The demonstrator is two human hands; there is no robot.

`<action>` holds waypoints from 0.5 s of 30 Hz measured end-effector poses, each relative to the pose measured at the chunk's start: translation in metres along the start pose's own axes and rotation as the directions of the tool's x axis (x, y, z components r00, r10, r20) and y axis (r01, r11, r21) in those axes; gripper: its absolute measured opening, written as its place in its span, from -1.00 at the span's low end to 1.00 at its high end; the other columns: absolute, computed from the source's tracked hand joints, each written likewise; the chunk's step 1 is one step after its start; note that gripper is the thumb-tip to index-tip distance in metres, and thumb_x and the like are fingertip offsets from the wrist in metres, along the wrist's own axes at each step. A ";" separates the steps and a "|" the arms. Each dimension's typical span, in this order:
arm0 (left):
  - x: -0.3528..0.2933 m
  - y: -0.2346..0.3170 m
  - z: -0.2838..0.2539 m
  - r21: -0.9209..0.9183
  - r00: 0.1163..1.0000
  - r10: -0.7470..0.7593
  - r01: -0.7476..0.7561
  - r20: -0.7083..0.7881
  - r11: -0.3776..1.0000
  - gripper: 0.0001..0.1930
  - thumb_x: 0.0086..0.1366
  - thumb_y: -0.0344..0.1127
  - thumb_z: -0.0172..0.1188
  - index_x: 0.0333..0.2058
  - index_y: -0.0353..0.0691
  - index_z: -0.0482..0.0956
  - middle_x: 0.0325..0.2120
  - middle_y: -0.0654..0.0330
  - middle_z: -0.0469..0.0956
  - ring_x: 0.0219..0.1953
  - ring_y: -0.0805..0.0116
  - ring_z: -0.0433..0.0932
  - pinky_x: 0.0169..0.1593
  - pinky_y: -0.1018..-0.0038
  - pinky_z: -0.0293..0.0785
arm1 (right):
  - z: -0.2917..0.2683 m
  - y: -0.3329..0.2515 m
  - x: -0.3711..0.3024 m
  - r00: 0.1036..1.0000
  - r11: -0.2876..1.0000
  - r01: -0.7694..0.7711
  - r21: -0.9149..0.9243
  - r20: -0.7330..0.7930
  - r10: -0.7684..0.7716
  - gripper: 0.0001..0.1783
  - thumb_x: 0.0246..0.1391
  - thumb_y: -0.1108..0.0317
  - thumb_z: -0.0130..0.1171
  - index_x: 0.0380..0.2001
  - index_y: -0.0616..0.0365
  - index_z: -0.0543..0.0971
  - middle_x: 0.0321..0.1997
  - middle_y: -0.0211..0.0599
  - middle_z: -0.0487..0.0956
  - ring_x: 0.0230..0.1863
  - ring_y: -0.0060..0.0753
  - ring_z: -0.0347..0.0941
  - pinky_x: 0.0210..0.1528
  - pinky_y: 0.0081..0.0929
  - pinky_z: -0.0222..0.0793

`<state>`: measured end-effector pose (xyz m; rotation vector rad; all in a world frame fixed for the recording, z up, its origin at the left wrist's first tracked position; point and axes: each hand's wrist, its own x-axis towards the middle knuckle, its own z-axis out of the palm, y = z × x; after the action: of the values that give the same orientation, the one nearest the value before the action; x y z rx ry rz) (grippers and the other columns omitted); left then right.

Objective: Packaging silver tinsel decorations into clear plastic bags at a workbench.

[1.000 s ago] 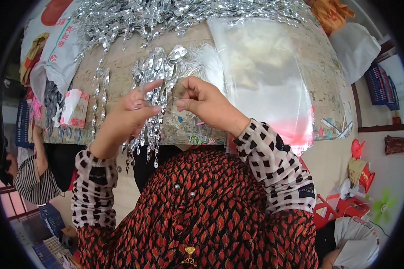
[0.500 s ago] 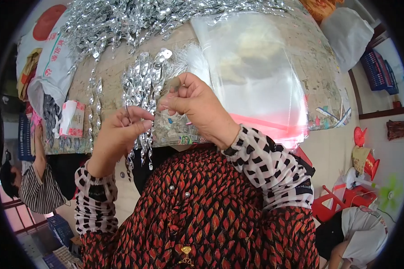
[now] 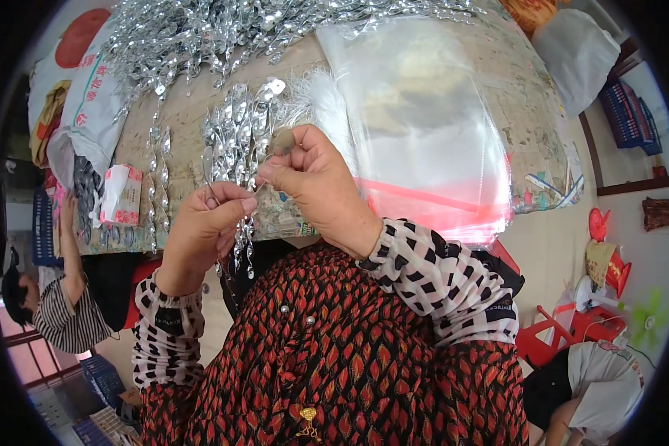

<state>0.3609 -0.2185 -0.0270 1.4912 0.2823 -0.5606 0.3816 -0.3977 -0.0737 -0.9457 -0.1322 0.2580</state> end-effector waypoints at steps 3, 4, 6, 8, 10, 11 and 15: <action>-0.003 0.000 -0.005 0.018 1.000 0.013 -0.013 -0.017 1.000 -0.81 0.14 -0.35 0.29 -0.36 -0.31 0.49 -0.73 0.42 0.37 -0.82 0.70 0.17 -0.75 0.69 0.04 | -0.002 0.002 -0.006 0.986 0.857 0.152 -0.492 0.010 -0.169 -0.71 0.10 0.45 0.14 -0.12 0.20 0.34 -0.20 -0.29 0.50 -0.15 -0.48 0.46 -0.10 -0.52 0.34; -0.004 -0.001 -0.007 0.031 1.000 0.011 -0.011 -0.015 0.999 -0.81 0.13 -0.35 0.29 -0.37 -0.31 0.49 -0.74 0.42 0.37 -0.83 0.69 0.17 -0.75 0.68 0.04 | -0.002 0.004 -0.007 0.936 0.493 0.272 -0.827 0.107 -0.336 -0.66 0.12 0.39 0.14 -0.06 0.21 0.34 -0.16 -0.25 0.49 -0.10 -0.43 0.44 -0.06 -0.46 0.34; -0.007 0.001 -0.007 0.058 1.000 0.007 -0.006 -0.016 0.998 -0.81 0.13 -0.35 0.30 -0.38 -0.31 0.49 -0.75 0.42 0.36 -0.83 0.69 0.17 -0.75 0.69 0.03 | -0.001 0.001 -0.002 0.855 0.309 0.462 -0.831 0.325 -0.405 -0.60 0.13 0.35 0.13 0.00 0.22 0.33 -0.14 -0.22 0.48 -0.05 -0.41 0.41 -0.02 -0.42 0.31; -0.010 0.004 -0.006 0.092 1.000 0.004 -0.004 -0.005 0.996 -0.81 0.12 -0.35 0.30 -0.39 -0.31 0.49 -0.76 0.42 0.36 -0.84 0.69 0.16 -0.76 0.69 0.03 | 0.004 -0.001 -0.003 0.732 0.103 0.620 -0.777 0.526 -0.433 -0.54 0.13 0.30 0.13 0.06 0.22 0.33 -0.11 -0.20 0.46 0.00 -0.39 0.38 0.01 -0.39 0.29; -0.015 0.008 -0.008 0.089 0.999 -0.033 0.034 -0.016 0.995 -0.81 0.11 -0.35 0.30 -0.40 -0.32 0.50 -0.76 0.41 0.36 -0.84 0.69 0.17 -0.75 0.68 0.04 | 0.014 0.000 -0.008 0.860 0.488 0.505 -0.712 0.464 -0.213 -0.55 0.15 0.30 0.11 0.09 0.19 0.35 -0.22 -0.24 0.51 -0.15 -0.39 0.45 -0.08 -0.43 0.34; -0.017 0.009 -0.010 0.088 0.999 -0.031 0.032 -0.022 0.996 -0.81 0.11 -0.35 0.30 -0.40 -0.32 0.50 -0.76 0.41 0.36 -0.84 0.69 0.17 -0.75 0.68 0.04 | 0.017 -0.006 -0.008 0.857 0.489 0.509 -0.708 0.469 -0.213 -0.55 0.15 0.30 0.11 0.09 0.19 0.35 -0.22 -0.24 0.51 -0.15 -0.39 0.45 -0.08 -0.43 0.34; -0.020 0.008 -0.015 0.105 0.998 -0.059 0.060 -0.012 0.993 -0.88 0.12 -0.45 0.27 -0.39 -0.31 0.51 -0.73 0.37 0.38 -0.84 0.66 0.18 -0.78 0.69 0.05 | 0.007 -0.015 -0.009 0.901 0.716 0.175 -0.676 0.403 0.161 -0.73 0.15 0.32 0.11 -0.12 0.20 0.48 -0.44 -0.30 0.55 -0.40 -0.39 0.50 -0.29 -0.48 0.39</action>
<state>0.3508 -0.1999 -0.0114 1.5911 0.3085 -0.6248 0.3735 -0.4033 -0.0577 -1.6461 -0.6970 0.4284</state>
